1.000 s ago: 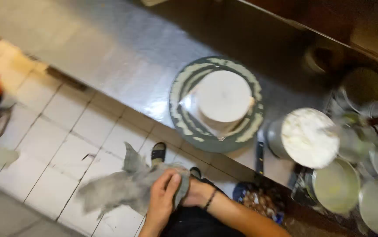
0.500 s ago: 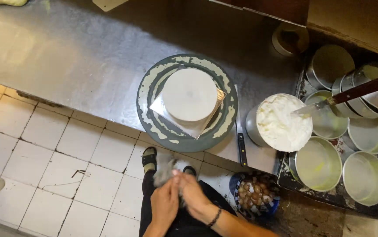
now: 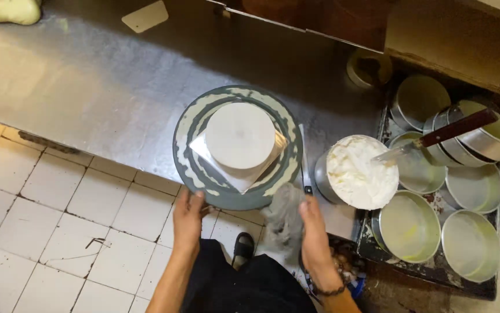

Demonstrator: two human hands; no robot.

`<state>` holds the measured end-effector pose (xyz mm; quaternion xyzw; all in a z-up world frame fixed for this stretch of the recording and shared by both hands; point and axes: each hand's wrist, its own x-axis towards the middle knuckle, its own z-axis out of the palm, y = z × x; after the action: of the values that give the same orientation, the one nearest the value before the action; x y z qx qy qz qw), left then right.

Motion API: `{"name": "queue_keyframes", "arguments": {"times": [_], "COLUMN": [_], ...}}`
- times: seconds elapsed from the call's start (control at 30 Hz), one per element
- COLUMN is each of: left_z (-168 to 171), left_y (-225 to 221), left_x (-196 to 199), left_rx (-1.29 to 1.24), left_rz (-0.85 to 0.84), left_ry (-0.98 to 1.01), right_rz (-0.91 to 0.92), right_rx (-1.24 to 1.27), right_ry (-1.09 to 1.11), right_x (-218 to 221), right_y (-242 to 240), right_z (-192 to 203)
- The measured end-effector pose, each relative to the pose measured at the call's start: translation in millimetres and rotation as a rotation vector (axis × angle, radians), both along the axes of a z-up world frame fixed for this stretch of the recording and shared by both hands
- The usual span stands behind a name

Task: Applying and smoothing white icing onto a round cake using an offset spatula on a turntable.

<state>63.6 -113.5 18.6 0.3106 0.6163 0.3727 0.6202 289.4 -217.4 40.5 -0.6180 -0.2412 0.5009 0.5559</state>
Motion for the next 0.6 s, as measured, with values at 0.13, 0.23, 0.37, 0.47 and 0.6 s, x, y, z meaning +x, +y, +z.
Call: {"name": "queue_keyframes", "arguments": {"times": [0.13, 0.23, 0.37, 0.47, 0.6], "left_z": [28, 53, 43, 31, 27], "left_y": [13, 11, 17, 13, 7], "left_x": [-1, 23, 19, 18, 24], "left_rx": [-0.027, 0.025, 0.04, -0.007, -0.039], "left_rz": [0.047, 0.067, 0.083, 0.092, 0.114], "left_ry": [-0.047, -0.046, -0.051, -0.034, -0.069], "right_rz": [0.01, 0.052, 0.012, 0.039, 0.095], "right_rx": [-0.303, -0.135, -0.163, -0.079, 0.089], "right_ry": [-0.143, -0.626, -0.732, -0.831, -1.183], "right_x": [-1, 5, -7, -13, -11], "right_y": [30, 36, 54, 70, 80], "right_z": [47, 24, 26, 31, 9]}}
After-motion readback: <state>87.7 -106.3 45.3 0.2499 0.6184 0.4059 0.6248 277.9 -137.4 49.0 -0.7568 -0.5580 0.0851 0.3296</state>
